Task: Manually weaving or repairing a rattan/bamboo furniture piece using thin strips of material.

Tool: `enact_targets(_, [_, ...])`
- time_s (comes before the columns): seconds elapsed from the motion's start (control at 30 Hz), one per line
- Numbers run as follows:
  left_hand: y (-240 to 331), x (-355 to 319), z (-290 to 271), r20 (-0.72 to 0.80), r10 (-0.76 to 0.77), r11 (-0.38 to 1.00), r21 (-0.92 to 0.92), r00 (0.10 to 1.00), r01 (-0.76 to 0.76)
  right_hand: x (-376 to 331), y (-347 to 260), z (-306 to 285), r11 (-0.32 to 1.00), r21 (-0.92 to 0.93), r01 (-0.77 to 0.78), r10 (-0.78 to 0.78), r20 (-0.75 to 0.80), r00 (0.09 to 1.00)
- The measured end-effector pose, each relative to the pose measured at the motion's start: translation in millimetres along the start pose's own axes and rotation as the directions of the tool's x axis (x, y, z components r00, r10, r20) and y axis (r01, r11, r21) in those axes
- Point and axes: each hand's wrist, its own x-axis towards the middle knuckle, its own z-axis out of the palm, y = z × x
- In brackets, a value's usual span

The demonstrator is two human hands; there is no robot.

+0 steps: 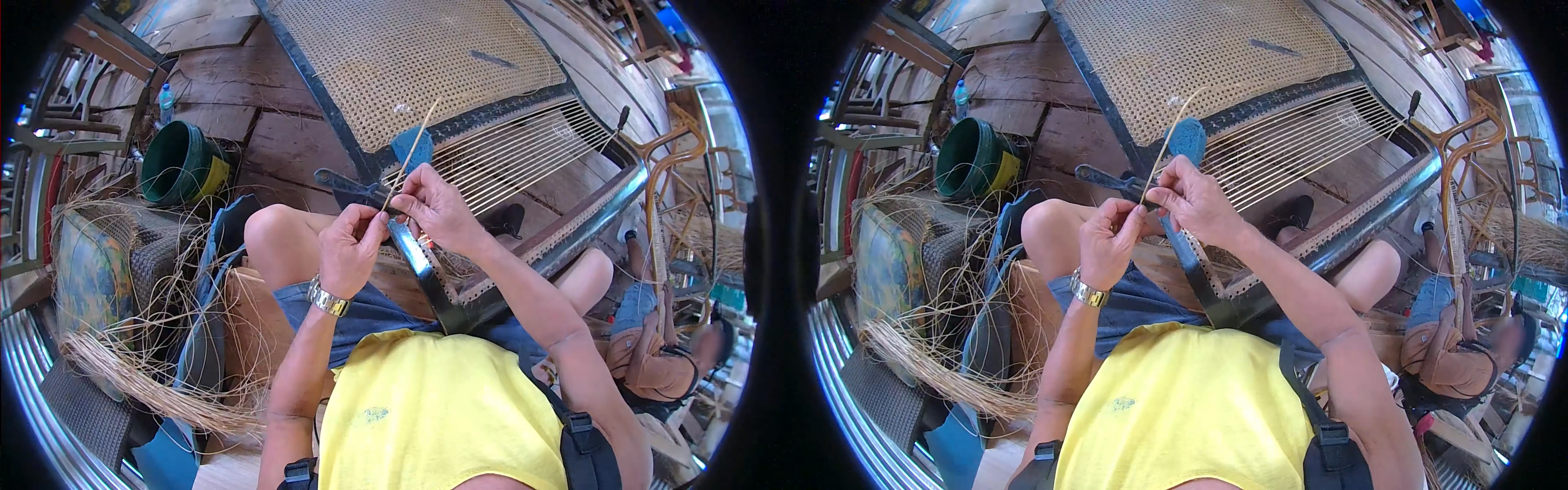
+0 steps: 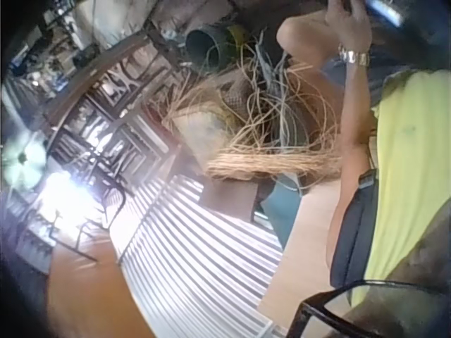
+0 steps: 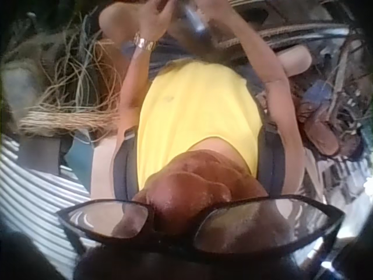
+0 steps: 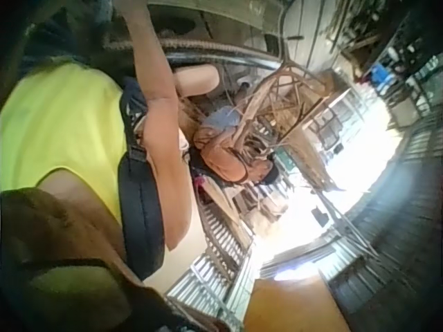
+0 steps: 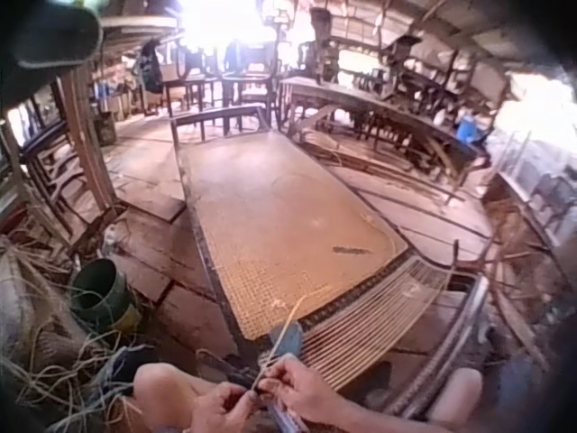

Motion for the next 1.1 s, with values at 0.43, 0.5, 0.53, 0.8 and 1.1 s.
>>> enact_targets(0.43, [-11.9,-2.3,4.9,-0.050,-0.001,0.998,0.068,0.999,0.005,9.6,27.8,8.0,0.999,-0.004,0.035,-0.035,0.069,0.997])
enact_targets(0.5, [-11.8,-2.0,6.3,-0.069,-0.025,0.999,0.039,0.997,0.028,10.2,30.8,10.4,0.994,-0.073,0.077,-0.083,-0.084,0.993])
enact_targets(0.53, [-11.4,-2.0,6.0,-0.086,-0.050,0.999,0.007,0.995,0.050,8.5,21.4,13.8,0.997,-0.062,0.044,-0.050,-0.100,0.994])
enact_targets(0.8, [-16.7,1.4,4.0,-0.033,-0.005,0.999,0.042,0.999,0.006,10.7,21.9,16.2,1.000,0.022,-0.020,0.018,0.075,0.997])
enact_targets(1.1, [-12.5,-3.5,0.5,-0.057,0.094,0.990,0.114,0.994,-0.087,12.0,31.4,21.0,0.996,0.056,-0.071,0.073,-0.031,0.997])
